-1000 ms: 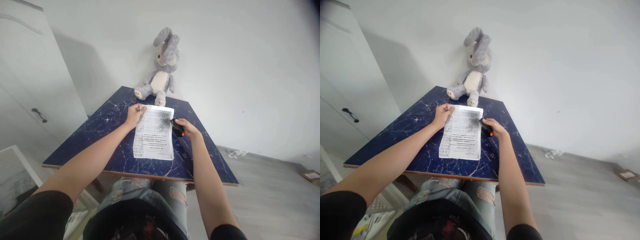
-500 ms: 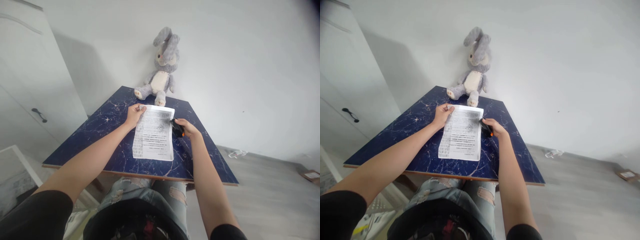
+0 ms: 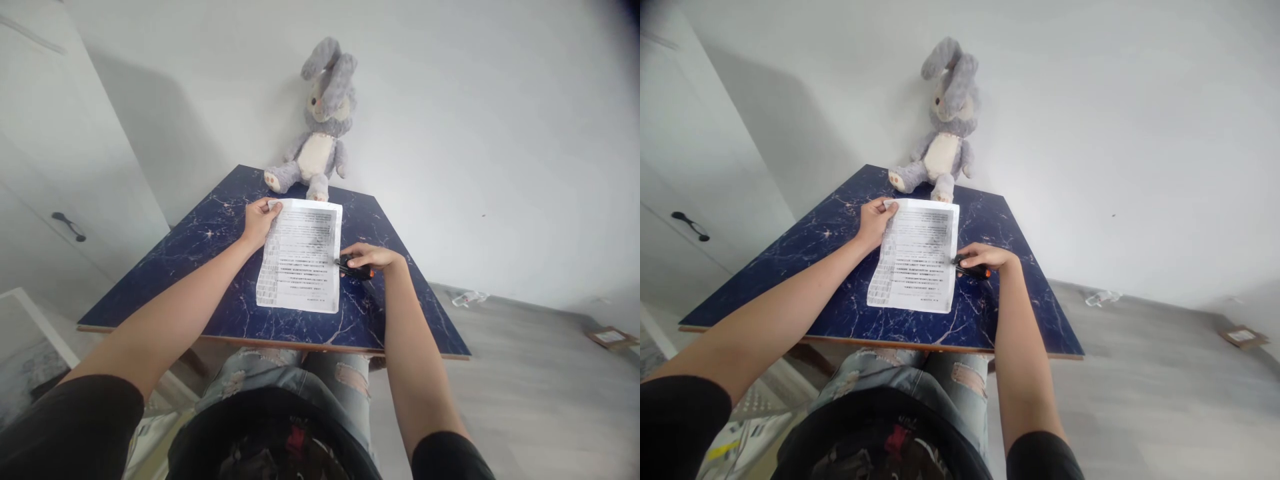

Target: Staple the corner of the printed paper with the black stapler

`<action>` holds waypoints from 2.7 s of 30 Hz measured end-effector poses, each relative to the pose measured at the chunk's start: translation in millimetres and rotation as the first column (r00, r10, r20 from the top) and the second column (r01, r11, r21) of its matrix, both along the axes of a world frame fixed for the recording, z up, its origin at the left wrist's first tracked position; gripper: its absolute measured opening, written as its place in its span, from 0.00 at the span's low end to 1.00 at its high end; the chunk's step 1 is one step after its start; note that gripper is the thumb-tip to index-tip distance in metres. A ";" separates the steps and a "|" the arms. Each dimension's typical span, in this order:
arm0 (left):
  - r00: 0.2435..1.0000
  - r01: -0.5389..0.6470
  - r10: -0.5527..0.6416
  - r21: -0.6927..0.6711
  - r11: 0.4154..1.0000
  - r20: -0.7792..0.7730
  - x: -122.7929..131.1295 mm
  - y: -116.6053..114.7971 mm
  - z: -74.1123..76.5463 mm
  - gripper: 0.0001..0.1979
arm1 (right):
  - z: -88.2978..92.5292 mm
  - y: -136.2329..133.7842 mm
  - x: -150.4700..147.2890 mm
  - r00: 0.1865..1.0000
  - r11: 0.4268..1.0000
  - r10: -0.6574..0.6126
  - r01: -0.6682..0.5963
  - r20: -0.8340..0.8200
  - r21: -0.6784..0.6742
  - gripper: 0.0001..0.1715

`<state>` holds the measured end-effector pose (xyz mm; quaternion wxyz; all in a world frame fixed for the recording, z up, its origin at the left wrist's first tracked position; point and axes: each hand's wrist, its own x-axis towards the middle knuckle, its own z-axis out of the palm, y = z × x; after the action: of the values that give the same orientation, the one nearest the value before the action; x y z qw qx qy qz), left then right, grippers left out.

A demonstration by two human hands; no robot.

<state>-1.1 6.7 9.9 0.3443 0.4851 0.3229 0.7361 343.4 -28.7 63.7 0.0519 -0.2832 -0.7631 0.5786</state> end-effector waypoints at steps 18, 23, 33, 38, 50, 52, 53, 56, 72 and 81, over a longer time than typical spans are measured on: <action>0.999 0.032 -0.032 0.017 0.999 0.011 4.1 -1.8 0.9 0.19 | -5.0 4.0 -0.3 0.991 0.977 -0.051 0.076 0.127 -0.199 0.30; 1.000 0.027 -0.027 0.002 1.000 0.002 4.7 -4.2 2.0 0.17 | -2.1 2.3 -7.5 0.988 0.978 -0.074 0.098 0.134 -0.185 0.26; 0.999 0.019 -0.020 -0.019 1.000 -0.027 2.1 -2.1 0.0 0.17 | -7.3 0.0 -3.0 0.987 0.961 -0.129 0.148 0.097 -0.232 0.29; 0.930 -0.070 0.027 -0.106 0.992 -0.366 1.2 0.8 -9.0 0.11 | -9.9 6.8 29.9 0.919 0.889 -0.378 0.394 0.115 -0.234 0.33; 0.189 0.407 -0.193 -0.102 0.908 -0.963 25.1 -14.8 -25.2 0.21 | -9.6 7.2 -30.6 0.571 0.629 -0.772 0.751 -0.278 -0.203 0.14; 0.286 0.337 -0.200 -0.097 0.936 -0.937 29.9 -12.9 -31.1 0.23 | -9.2 1.8 -42.3 0.677 0.709 -0.699 0.698 -0.232 -0.097 0.15; 0.359 0.291 -0.209 -0.104 0.951 -0.909 31.4 -10.9 -32.9 0.22 | -9.8 0.1 -47.5 0.734 0.750 -0.651 0.661 -0.194 -0.020 0.15; 0.580 0.183 -0.267 -0.197 0.963 -0.770 32.2 -4.2 -33.0 0.20 | -14.1 -0.9 -63.3 0.859 0.819 -0.506 0.507 -0.078 0.269 0.12; 0.868 0.294 -0.406 -0.364 0.884 -0.286 31.6 -6.7 -22.9 0.17 | -21.3 5.0 -37.3 0.977 0.999 0.001 0.006 -0.212 0.033 0.40; 0.873 0.329 -0.430 -0.372 0.868 -0.231 34.0 -9.3 -20.4 0.25 | -31.7 12.5 -35.9 0.975 0.996 -0.033 0.013 -0.218 -0.090 0.45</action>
<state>32.9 -2.6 -10.5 0.5038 0.5851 0.3848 0.5058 307.4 -16.1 32.0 0.1300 -0.2283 -0.7231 0.6388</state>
